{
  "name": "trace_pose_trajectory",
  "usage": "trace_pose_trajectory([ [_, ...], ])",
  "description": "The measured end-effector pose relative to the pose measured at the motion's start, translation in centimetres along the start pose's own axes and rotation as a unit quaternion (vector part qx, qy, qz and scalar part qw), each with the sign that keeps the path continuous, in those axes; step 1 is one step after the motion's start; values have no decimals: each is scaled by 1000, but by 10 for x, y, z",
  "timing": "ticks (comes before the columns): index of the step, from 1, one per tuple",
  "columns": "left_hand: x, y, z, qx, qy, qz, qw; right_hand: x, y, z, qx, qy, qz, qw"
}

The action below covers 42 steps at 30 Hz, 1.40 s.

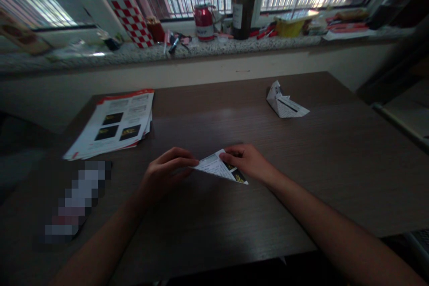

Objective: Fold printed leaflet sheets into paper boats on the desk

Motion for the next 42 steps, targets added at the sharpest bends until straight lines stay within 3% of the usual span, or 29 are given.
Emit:
trace_pose_trajectory([
  [7, 3, 12, 3, -21, -20, 70, 997, -5, 17, 15, -23, -72, 37, 996],
  [11, 0, 23, 5, 5, -45, 125, 991, -11, 36, 26, -76, -128, 117, 982],
  [14, -1, 25, 5, 11, -56, 140, 989, -16, 49, 22, -147, -134, 190, 961],
  [19, 1, 19, 4, 28, -45, 124, 991, -19, 53, 7, -201, -85, 241, 946],
  [24, 2, 15, 2, 22, -29, 103, 994, -20, 54, 5, -213, -79, 263, 937],
  [32, 3, -1, -3, 83, -10, 55, 995, -20, 54, 5, -209, -87, 258, 939],
  [37, 10, -23, -11, 140, -16, 10, 990, -22, 52, -7, -201, -72, 259, 942],
  [42, 13, -28, -15, 147, -32, 13, 989, -23, 50, -18, -191, -47, 265, 944],
])
Point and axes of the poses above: each hand's wrist, its own x-axis towards the middle knuckle, its own z-axis out of the back of the hand, y = z × x, the point moved 8 cm from there along x, towards the middle knuckle, and after that the axes turned 11 degrees about x, right-handed, at the moved point
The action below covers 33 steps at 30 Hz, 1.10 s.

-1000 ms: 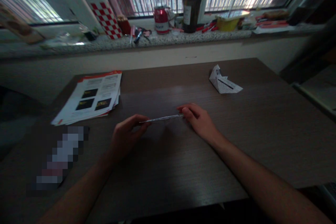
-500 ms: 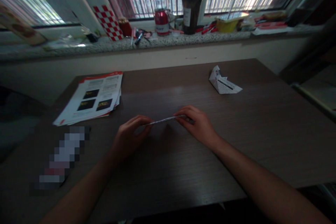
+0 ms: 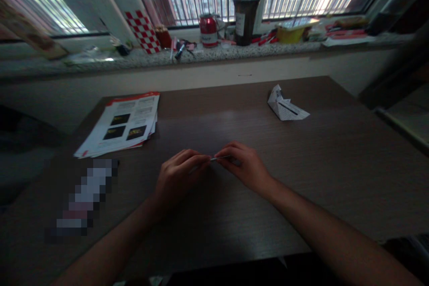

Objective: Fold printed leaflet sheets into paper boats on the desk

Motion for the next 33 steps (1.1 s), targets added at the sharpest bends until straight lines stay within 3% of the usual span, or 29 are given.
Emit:
trace_pose_trajectory([
  [11, 1, 3, 1, 1, 8, 8, 1000, 1, -10, -3, 56, 6, -53, 997],
  [18, -1, 10, 4, -22, 6, 18, 1000, 0, -28, -1, 124, 24, -124, 984],
  [29, -2, 15, 7, -41, 8, 24, 999, 3, -23, -3, 180, 50, -118, 975],
  [33, 0, 15, 5, -92, 37, 42, 994, 4, -21, 2, 149, 43, -95, 983],
])
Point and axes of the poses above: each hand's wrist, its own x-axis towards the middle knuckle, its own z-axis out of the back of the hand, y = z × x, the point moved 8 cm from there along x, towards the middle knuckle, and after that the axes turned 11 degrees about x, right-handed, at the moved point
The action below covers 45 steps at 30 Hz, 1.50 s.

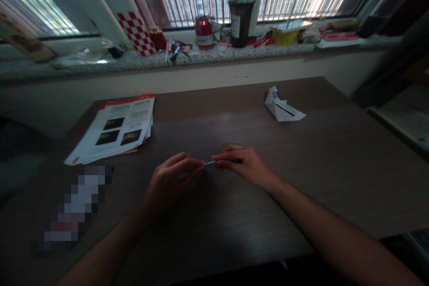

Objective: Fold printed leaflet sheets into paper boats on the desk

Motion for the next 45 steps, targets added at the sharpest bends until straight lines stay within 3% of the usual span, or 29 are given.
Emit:
trace_pose_trajectory([
  [5, 8, -2, -2, -94, 80, 23, 992, 0, 6, 8, -43, -25, 12, 999],
  [11, 11, 10, -14, -154, 121, 59, 979, 0, 10, 7, -6, -28, 38, 999],
  [15, 11, 12, -27, -182, 143, 78, 970, 0, 4, 8, 21, -43, 12, 999],
  [22, 12, 15, -34, -208, 113, 120, 964, 3, -10, 2, 151, -69, -7, 986],
  [31, 8, 23, -35, -317, 45, 213, 923, -4, -30, -27, 149, -29, -88, 984],
  [39, 2, 23, -42, -352, 61, 223, 907, -5, -29, -35, 168, -3, -109, 980],
  [45, 2, 23, -41, -333, 65, 220, 915, -6, -32, -36, 199, 5, -101, 975],
])
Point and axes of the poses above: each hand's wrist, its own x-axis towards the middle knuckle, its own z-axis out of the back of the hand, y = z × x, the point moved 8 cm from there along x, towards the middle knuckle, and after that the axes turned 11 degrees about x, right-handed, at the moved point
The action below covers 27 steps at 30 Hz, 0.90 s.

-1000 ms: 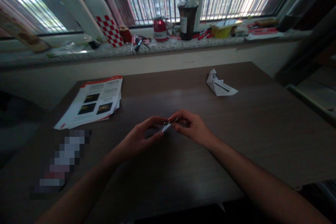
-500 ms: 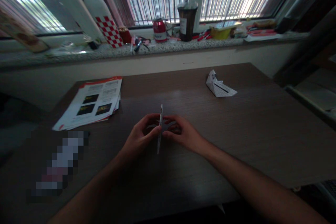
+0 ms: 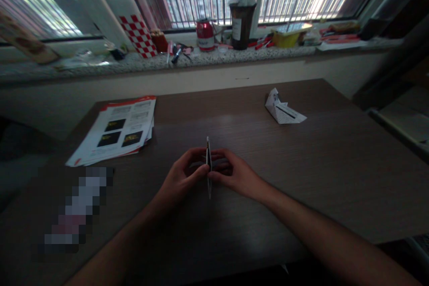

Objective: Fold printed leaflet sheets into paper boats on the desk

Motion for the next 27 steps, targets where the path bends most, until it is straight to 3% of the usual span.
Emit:
trace_pose_trajectory([
  [7, -1, 2, 5, 15, 3, -32, 999, -1, 1, 6, 4, 6, 19, 1000],
  [12, -2, -1, 9, 70, 7, -67, 995, 0, 6, 13, -34, -24, 20, 999],
  [23, -6, -2, 8, 217, 73, -138, 964, -2, 14, 16, -96, -8, 18, 995],
  [27, -5, 0, 7, 254, 84, -170, 948, -3, 22, 19, -200, 5, 68, 977],
])
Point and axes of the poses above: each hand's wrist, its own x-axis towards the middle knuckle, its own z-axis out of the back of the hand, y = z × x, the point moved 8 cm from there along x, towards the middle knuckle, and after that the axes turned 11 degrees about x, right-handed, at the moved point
